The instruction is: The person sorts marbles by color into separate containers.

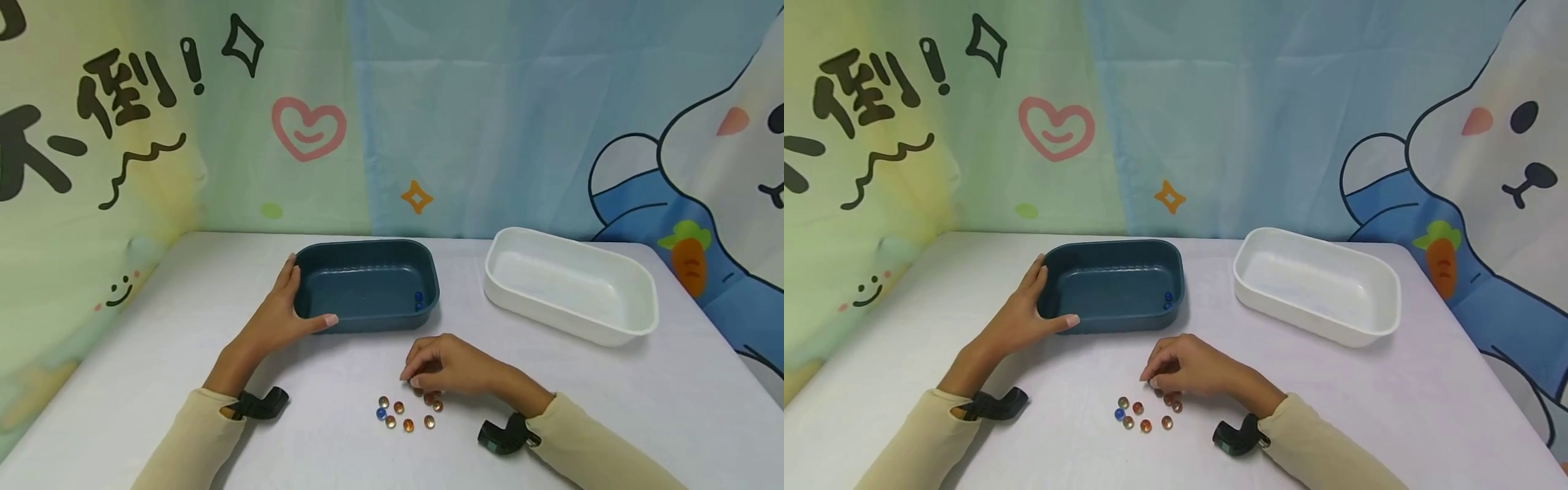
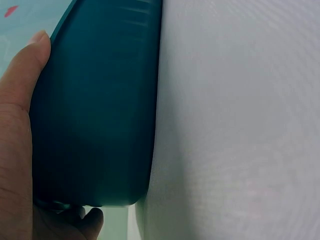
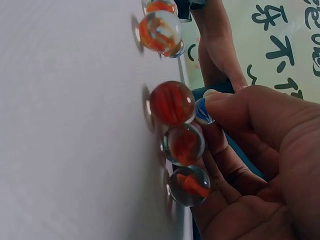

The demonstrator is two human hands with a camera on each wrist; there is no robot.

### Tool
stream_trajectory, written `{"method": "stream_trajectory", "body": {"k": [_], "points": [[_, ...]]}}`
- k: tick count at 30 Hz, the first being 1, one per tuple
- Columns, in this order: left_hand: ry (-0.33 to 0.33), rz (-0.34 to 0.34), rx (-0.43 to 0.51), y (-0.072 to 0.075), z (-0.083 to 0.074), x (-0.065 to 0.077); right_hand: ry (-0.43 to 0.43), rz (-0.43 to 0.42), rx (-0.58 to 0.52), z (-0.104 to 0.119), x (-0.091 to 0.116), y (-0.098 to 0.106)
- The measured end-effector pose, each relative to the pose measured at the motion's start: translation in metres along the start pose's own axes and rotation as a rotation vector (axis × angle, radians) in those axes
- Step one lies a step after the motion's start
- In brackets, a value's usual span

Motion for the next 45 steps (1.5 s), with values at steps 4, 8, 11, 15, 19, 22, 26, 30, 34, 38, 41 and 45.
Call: {"method": "stream_trajectory", "body": {"k": [4,8,11,15,19,22,26,30,34,38,41,45], "points": [[-0.001,0.003,-0.009,-0.001,-0.001,0.0,0.001,-0.002,-0.005,-0.001,0.0,-0.001],[0.007,0.001,-0.013,0.001,-0.001,0.0,0.004,-0.009,-0.004,0.001,-0.002,0.001],[0.009,-0.001,-0.016,0.002,-0.002,0.0,-0.001,-0.016,-0.003,0.003,-0.003,0.003],[0.01,0.0,-0.014,0.002,-0.002,0.0,0.022,-0.032,0.053,0.009,-0.005,0.005],[0.014,-0.002,-0.012,0.002,-0.003,0.001,0.083,-0.051,0.091,0.017,-0.006,0.009],[0.019,0.002,-0.007,0.002,-0.002,0.002,0.103,-0.054,0.083,0.022,-0.005,0.014],[0.018,0.001,-0.008,0.002,-0.001,0.002,0.117,-0.062,0.069,0.028,-0.007,0.021],[0.012,-0.007,-0.012,0.004,-0.001,0.001,0.136,-0.087,0.066,0.035,-0.011,0.031],[0.009,-0.007,-0.004,0.004,-0.001,0.001,0.125,-0.108,0.064,0.041,-0.016,0.042],[0.008,-0.002,0.0,0.002,0.0,0.001,0.093,-0.088,0.018,0.042,-0.023,0.049],[0.008,0.001,0.0,0.0,0.0,0.0,0.072,-0.066,-0.034,0.042,-0.029,0.053],[0.008,-0.004,0.0,-0.001,-0.001,0.0,0.058,-0.065,-0.067,0.044,-0.037,0.058]]}}
Point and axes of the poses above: each hand's wrist, its own x-axis away from the middle knuckle, its own y-axis out of the back of the hand, z = x × y, the point moved 2 cm from there along -x, towards the middle knuckle, and after that the axes turned 10 degrees about -y, right-handed, at the moved point
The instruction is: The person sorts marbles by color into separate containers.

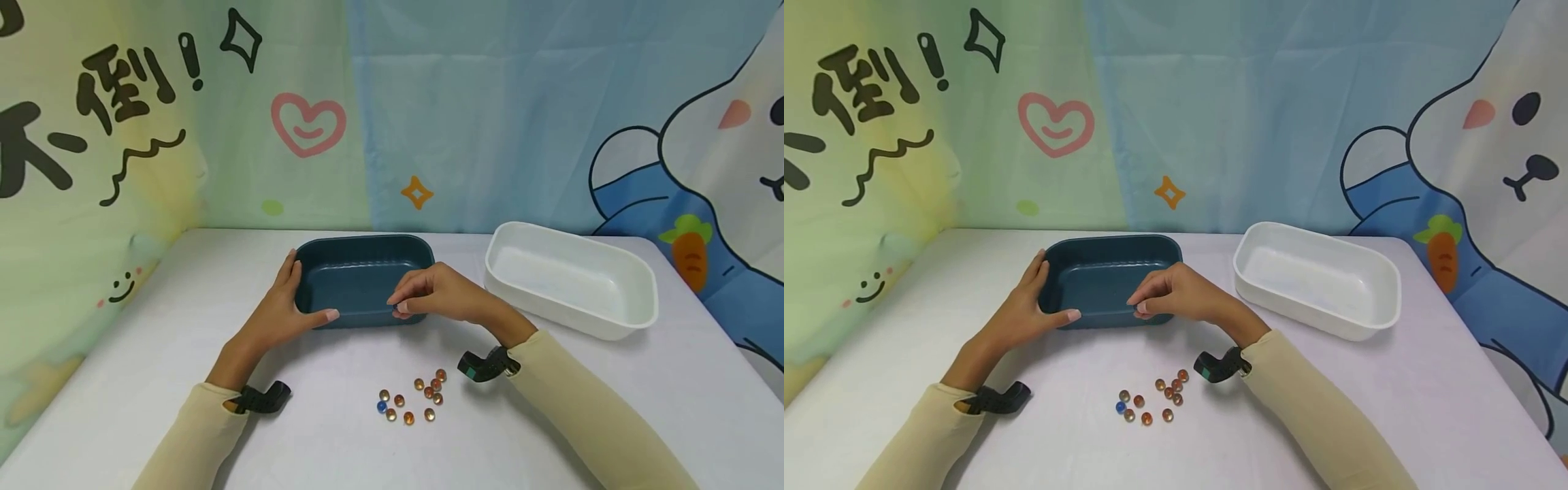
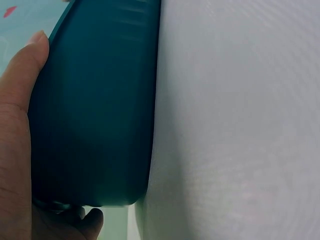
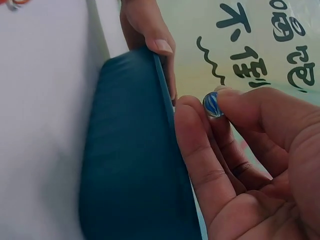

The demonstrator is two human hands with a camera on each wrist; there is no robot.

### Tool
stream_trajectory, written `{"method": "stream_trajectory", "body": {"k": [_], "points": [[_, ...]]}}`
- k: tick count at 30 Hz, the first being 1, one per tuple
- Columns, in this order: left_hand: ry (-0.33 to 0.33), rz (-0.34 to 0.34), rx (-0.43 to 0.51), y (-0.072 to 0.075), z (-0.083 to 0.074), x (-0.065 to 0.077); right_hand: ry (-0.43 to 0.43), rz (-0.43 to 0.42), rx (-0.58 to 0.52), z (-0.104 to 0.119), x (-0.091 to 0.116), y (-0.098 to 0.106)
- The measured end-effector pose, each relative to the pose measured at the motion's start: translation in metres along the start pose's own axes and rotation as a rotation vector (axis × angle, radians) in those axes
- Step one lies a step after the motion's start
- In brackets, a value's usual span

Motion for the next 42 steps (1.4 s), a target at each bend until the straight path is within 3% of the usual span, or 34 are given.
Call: {"method": "stream_trajectory", "body": {"k": [19,33,42], "points": [[-0.006,-0.001,0.003,0.0,0.0,-0.001,-0.03,-0.053,-0.048,0.01,-0.023,0.027],[-0.001,0.006,0.004,0.0,0.001,-0.001,-0.191,-0.062,-0.125,0.004,-0.052,0.047],[0.01,0.01,-0.001,0.0,-0.001,-0.001,-0.294,-0.11,-0.204,-0.002,-0.071,0.052]]}}
Point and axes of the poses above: each hand's wrist, its own x-axis away from the middle knuckle, its own y-axis out of the back of the hand, z = x × y, the point moved 2 cm from there along -x, towards the middle knuckle, and after that the axes turned 10 degrees about -y, right-handed, at the moved point
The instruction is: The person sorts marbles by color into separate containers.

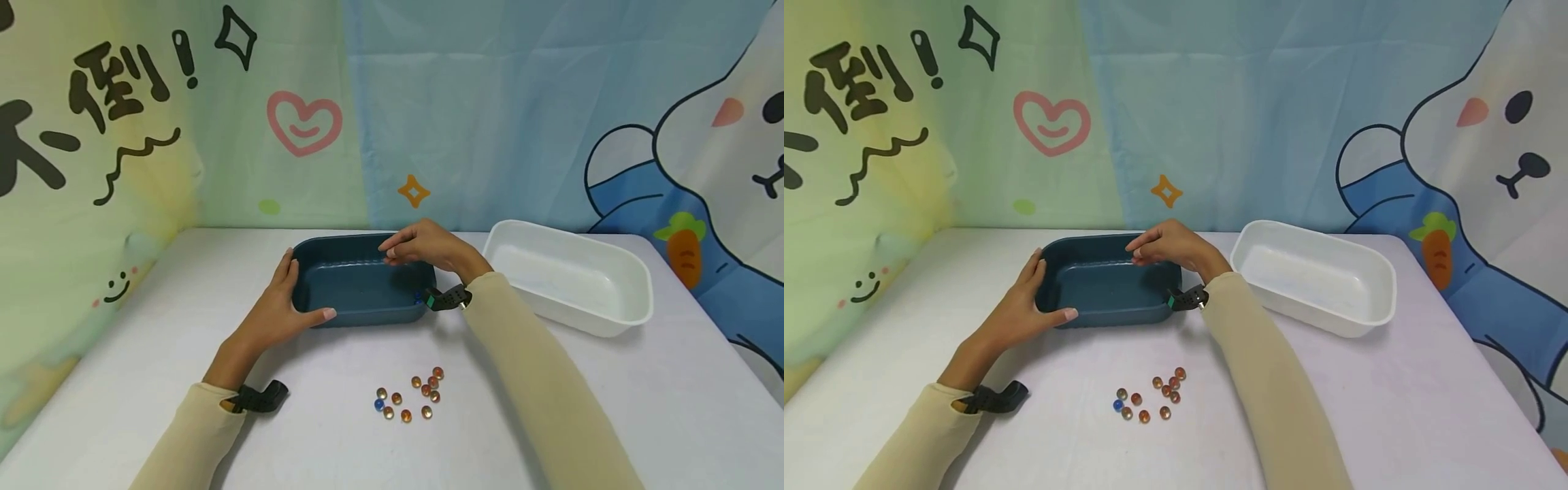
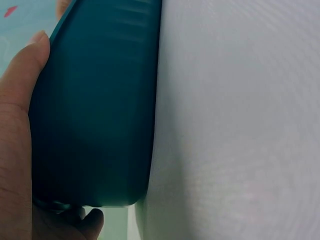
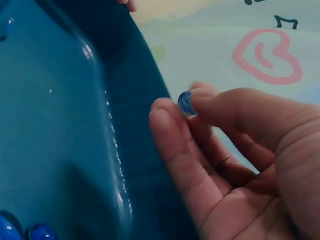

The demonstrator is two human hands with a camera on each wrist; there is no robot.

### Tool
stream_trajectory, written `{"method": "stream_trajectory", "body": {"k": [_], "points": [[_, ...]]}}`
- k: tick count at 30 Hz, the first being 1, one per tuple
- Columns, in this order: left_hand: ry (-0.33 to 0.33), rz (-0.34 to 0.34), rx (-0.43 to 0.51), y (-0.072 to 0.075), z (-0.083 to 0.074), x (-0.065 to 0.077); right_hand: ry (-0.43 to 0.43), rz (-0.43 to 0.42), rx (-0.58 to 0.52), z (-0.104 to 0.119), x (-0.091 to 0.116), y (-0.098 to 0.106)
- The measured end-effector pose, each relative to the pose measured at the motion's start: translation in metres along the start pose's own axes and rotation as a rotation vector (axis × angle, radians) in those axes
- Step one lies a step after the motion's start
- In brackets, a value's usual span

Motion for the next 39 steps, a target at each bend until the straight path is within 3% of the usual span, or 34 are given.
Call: {"method": "stream_trajectory", "body": {"k": [13,26,39], "points": [[-0.007,-0.009,-0.007,0.001,0.001,0.0,-0.03,-0.02,-0.145,0.002,-0.012,0.003],[-0.01,-0.007,-0.003,0.0,0.0,-0.001,-0.012,0.009,-0.109,0.002,-0.008,0.002],[-0.005,-0.004,-0.004,0.001,0.0,0.0,0.018,-0.034,-0.131,-0.001,-0.006,0.002]]}}
Point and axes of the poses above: each hand's wrist, its own x-axis away from the middle knuckle, its own y-axis out of the back of the hand, z = x × y, the point moved 2 cm from there along -x, towards the middle knuckle, and after that the axes turned 10 degrees about -y, right-handed, at the moved point
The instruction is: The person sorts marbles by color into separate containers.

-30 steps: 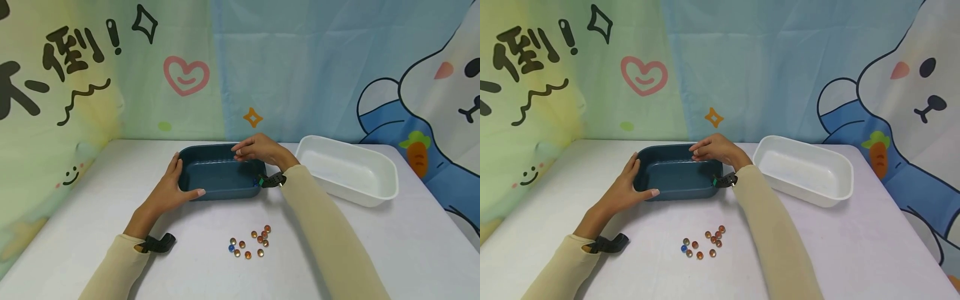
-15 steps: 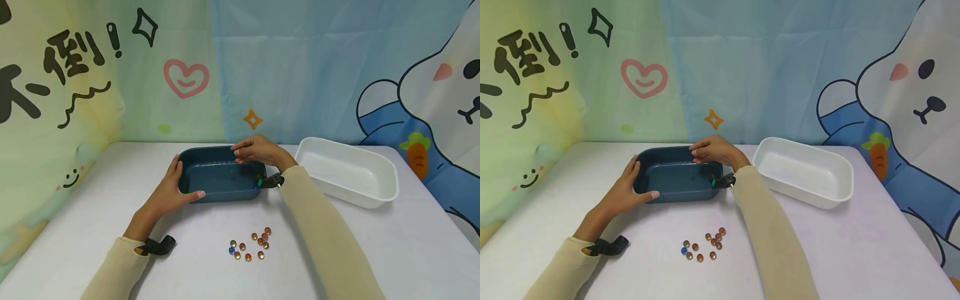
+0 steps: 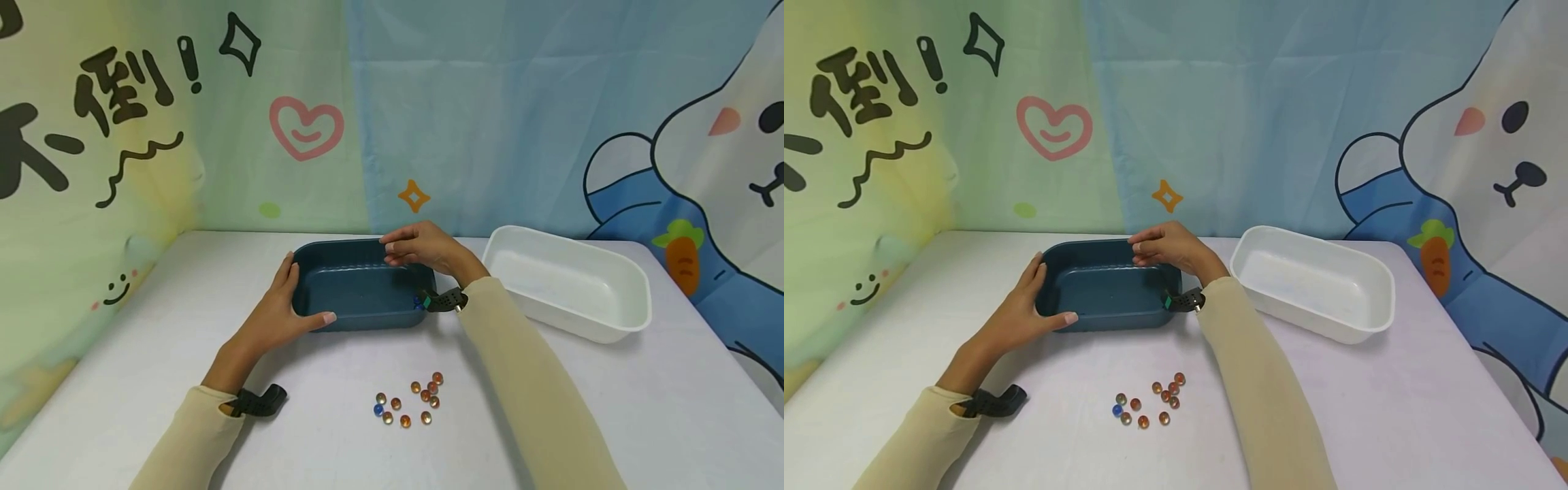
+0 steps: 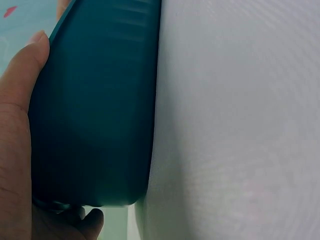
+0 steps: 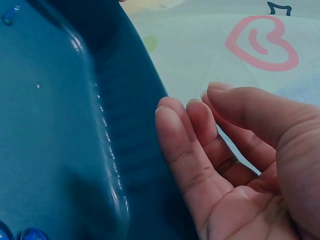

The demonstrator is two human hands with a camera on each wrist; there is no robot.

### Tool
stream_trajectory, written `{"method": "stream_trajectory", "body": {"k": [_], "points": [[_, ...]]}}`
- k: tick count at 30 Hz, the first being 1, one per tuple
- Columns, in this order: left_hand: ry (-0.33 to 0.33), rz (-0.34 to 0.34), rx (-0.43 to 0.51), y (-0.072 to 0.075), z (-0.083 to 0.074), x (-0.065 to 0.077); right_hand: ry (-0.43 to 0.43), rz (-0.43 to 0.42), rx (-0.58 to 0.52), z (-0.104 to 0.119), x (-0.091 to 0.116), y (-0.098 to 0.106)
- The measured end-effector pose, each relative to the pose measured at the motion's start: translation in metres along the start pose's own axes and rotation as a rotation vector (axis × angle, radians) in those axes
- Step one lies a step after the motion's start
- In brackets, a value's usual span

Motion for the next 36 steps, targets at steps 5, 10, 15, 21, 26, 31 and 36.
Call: {"method": "stream_trajectory", "body": {"k": [5,10,15,21,26,31,36], "points": [[-0.005,-0.004,0.008,0.0,0.0,-0.002,0.031,-0.013,-0.023,0.0,0.001,0.001],[-0.014,-0.003,0.012,-0.002,0.001,-0.003,0.047,-0.035,-0.001,-0.001,0.004,0.0],[-0.013,-0.011,0.019,-0.002,0.001,-0.004,0.095,-0.028,0.027,0.0,0.008,-0.002],[-0.013,-0.013,0.002,-0.001,0.0,-0.001,0.12,-0.013,0.098,-0.002,0.016,-0.01],[-0.013,-0.015,-0.009,0.0,0.0,0.001,0.13,-0.003,0.128,-0.007,0.022,-0.016],[-0.011,-0.017,-0.001,0.0,0.0,0.001,0.183,0.004,0.18,-0.012,0.032,-0.02],[-0.003,-0.01,-0.01,0.0,0.0,0.001,0.246,0.034,0.2,-0.012,0.044,-0.03]]}}
Point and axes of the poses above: each hand's wrist, its own x-axis away from the middle knuckle, its own y-axis out of the back of the hand, z = x × y, the point moved 2 cm from there along -x, towards the middle knuckle, and after that the axes turned 10 degrees about -y, right-handed, at the moved point
